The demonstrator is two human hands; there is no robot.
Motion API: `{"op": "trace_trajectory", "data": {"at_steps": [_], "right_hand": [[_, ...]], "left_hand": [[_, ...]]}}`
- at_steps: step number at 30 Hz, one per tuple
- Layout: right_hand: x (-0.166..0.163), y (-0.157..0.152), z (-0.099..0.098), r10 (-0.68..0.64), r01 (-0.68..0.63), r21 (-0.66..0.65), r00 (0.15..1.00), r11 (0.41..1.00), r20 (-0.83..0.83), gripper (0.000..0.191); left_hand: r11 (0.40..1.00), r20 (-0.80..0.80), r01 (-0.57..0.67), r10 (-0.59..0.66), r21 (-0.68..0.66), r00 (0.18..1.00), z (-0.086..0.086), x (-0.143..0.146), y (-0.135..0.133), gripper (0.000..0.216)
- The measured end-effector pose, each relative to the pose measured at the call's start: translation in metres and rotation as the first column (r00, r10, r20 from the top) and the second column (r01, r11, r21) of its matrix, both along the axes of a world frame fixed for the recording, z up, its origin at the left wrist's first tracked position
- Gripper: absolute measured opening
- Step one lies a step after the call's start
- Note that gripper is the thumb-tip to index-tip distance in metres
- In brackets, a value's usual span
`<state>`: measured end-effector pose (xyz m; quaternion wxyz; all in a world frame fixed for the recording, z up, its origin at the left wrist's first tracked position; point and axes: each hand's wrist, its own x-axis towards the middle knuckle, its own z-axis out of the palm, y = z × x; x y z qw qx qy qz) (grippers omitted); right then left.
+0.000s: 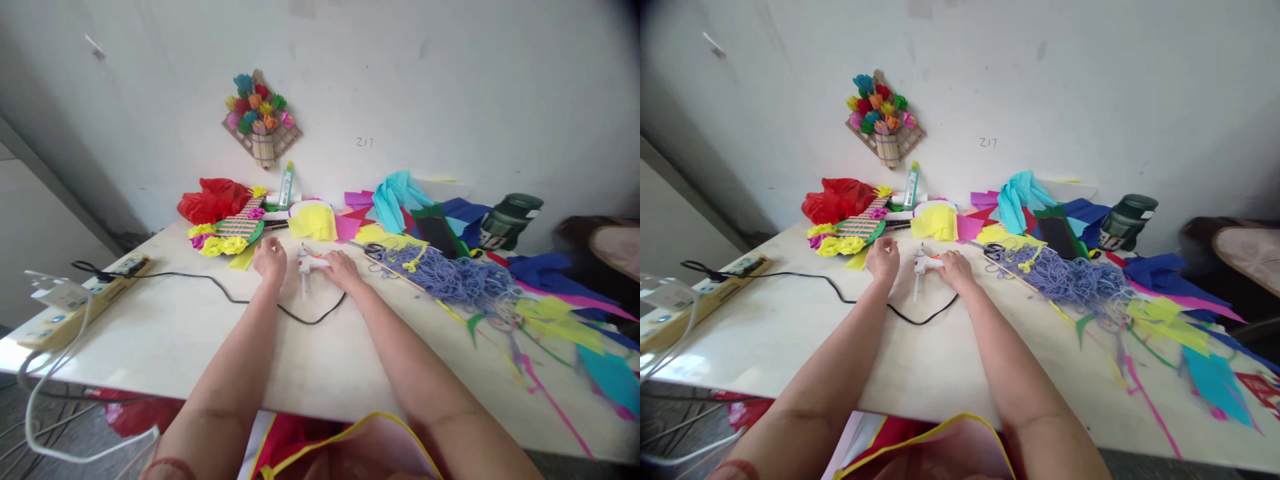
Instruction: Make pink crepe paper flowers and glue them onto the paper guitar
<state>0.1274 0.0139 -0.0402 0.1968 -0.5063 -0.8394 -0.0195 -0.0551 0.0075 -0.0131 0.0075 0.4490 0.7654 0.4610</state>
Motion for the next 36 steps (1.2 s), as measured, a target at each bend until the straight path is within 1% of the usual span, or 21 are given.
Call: {"op": "trace_trajectory", "data": {"at_steps": [3,7,10,14,16,18,21,23,27,34,36], "right_hand": [[-0.008,0.001,-0.003,-0.006,0.006,0.024,1.000,1.000,0.001,0.028],[-0.015,-0.002,-0.003,-0.014,0.013,0.041,1.000,0.999,0.015,0.027],[-0.016,-0.004,-0.002,-0.022,0.022,0.044,1.000,0.999,0.018,0.025],[-0.014,-0.005,-0.002,-0.019,0.018,0.056,1.000,0.998,0.003,0.024],[-0.014,-0.004,-0.004,-0.017,0.018,0.068,1.000,0.998,-0.020,0.025],[-0.014,-0.004,-0.005,-0.012,0.016,0.080,0.999,0.997,-0.046,0.026],[-0.014,-0.002,-0.007,-0.008,0.016,0.093,0.996,0.996,-0.084,0.028],[-0.013,-0.001,-0.009,-0.012,0.024,0.103,0.993,0.994,-0.115,0.029],[-0.012,-0.001,-0.011,-0.016,0.042,0.149,0.985,0.988,-0.170,0.029],[-0.010,0.000,-0.012,-0.034,0.081,0.201,0.973,0.976,-0.226,0.030],[-0.009,-0.001,-0.009,-0.047,0.099,0.201,0.968,0.975,-0.247,0.031]], "left_hand": [[0.998,-0.011,-0.026,0.025,-0.054,1.000,0.000,-0.007,0.000,0.023],[0.996,-0.071,0.037,-0.042,-0.078,0.997,-0.003,-0.009,0.001,0.022],[0.995,-0.084,0.043,-0.050,-0.084,0.995,-0.005,-0.006,0.003,0.024],[0.983,-0.092,0.075,-0.091,-0.166,0.992,-0.006,-0.002,0.006,0.025],[0.977,-0.099,0.085,-0.106,-0.194,0.989,-0.007,-0.003,0.006,0.026],[0.978,-0.109,0.078,-0.101,-0.194,0.989,-0.007,-0.007,0.004,0.026],[0.981,-0.108,0.044,-0.065,-0.187,0.992,-0.008,-0.015,-0.003,0.026],[0.979,-0.088,0.016,-0.034,-0.204,0.996,-0.010,-0.020,-0.008,0.027],[0.971,-0.042,-0.073,0.065,-0.226,0.997,-0.012,-0.023,-0.015,0.031],[0.969,0.022,-0.183,0.190,-0.168,0.982,-0.007,-0.032,-0.021,0.028],[0.973,0.045,-0.176,0.184,-0.151,0.982,-0.007,-0.033,-0.020,0.028]]}}
